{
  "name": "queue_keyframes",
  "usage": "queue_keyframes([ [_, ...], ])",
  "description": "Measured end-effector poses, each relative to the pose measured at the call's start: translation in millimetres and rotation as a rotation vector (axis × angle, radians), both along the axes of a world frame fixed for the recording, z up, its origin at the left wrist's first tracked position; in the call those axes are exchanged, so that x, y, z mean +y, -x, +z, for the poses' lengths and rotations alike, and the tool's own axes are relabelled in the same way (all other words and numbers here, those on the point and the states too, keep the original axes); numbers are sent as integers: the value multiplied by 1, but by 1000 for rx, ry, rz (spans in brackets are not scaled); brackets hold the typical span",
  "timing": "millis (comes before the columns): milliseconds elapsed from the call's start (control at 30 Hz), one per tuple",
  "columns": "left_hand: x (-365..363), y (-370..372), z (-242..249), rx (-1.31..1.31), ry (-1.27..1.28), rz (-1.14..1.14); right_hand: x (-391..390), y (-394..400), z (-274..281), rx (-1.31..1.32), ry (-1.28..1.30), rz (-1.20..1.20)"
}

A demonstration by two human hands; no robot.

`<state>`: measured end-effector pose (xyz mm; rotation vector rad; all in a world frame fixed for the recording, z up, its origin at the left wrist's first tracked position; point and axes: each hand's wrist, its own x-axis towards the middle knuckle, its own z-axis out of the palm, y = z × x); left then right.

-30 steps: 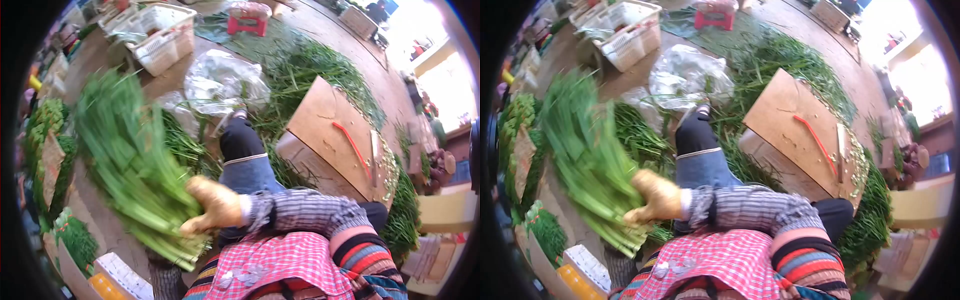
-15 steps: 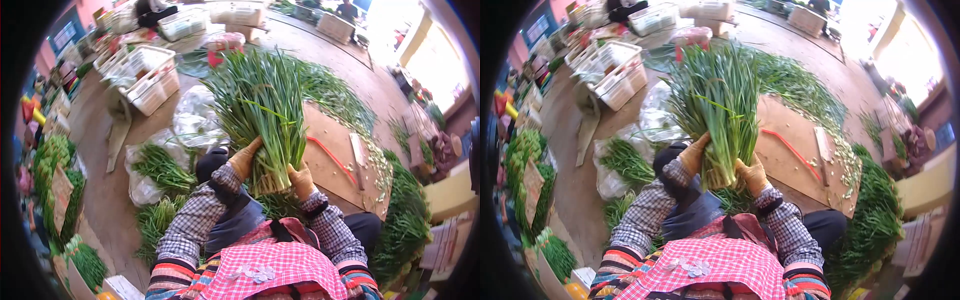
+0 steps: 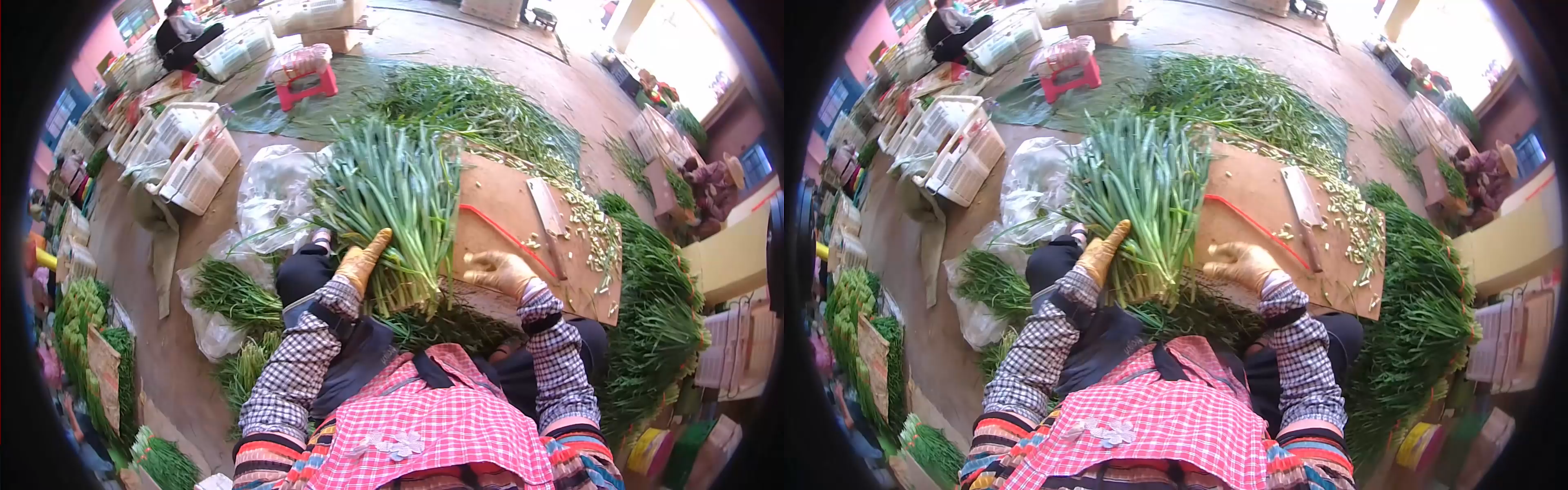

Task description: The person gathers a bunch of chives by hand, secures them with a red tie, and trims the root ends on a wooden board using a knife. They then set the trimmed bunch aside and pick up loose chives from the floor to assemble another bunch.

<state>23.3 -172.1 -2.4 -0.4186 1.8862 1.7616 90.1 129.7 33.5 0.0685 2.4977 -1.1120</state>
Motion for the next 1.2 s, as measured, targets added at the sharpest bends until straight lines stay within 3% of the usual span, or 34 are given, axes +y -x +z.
queue_keyframes([
  [33,0,5,-16,32,-7,26,17,4,-20,148,19,-67],
  [133,3,9,-14,240,57,63,44,21,-35,511,-605,-255],
  [200,3,17,-17,230,82,1,57,30,-57,490,-682,-254],
  [300,14,9,1,173,-201,-9,83,38,-74,413,-760,-248],
  [367,13,11,-6,265,-150,-54,105,44,-89,456,-781,-288],
  [400,12,13,-2,255,74,-101,117,44,-97,490,-733,-376],
  [433,21,7,19,296,91,-105,133,39,-105,521,-682,-465],
  [533,41,2,25,386,-27,-110,174,32,-115,450,-798,-530],
  [633,68,-1,15,458,-145,-161,178,24,-88,301,-808,-511],
  [700,81,-2,11,465,-37,-141,156,27,-49,76,-809,-413],
  [733,82,1,9,475,61,-178,155,29,-53,90,-911,-382],
  [767,81,6,7,484,161,-214,151,28,-51,263,-912,-361],
  [833,75,6,12,494,56,-164,132,27,-38,608,-893,-305],
  [933,60,24,-27,308,-159,-142,81,31,-9,502,42,-350],
  [1033,49,25,-39,193,-429,-73,31,31,20,370,282,-305],
  [1133,47,10,-11,166,-636,-35,-12,37,19,576,206,-104],
  [1200,57,8,-19,211,-706,12,-47,41,24,779,-116,-14],
])
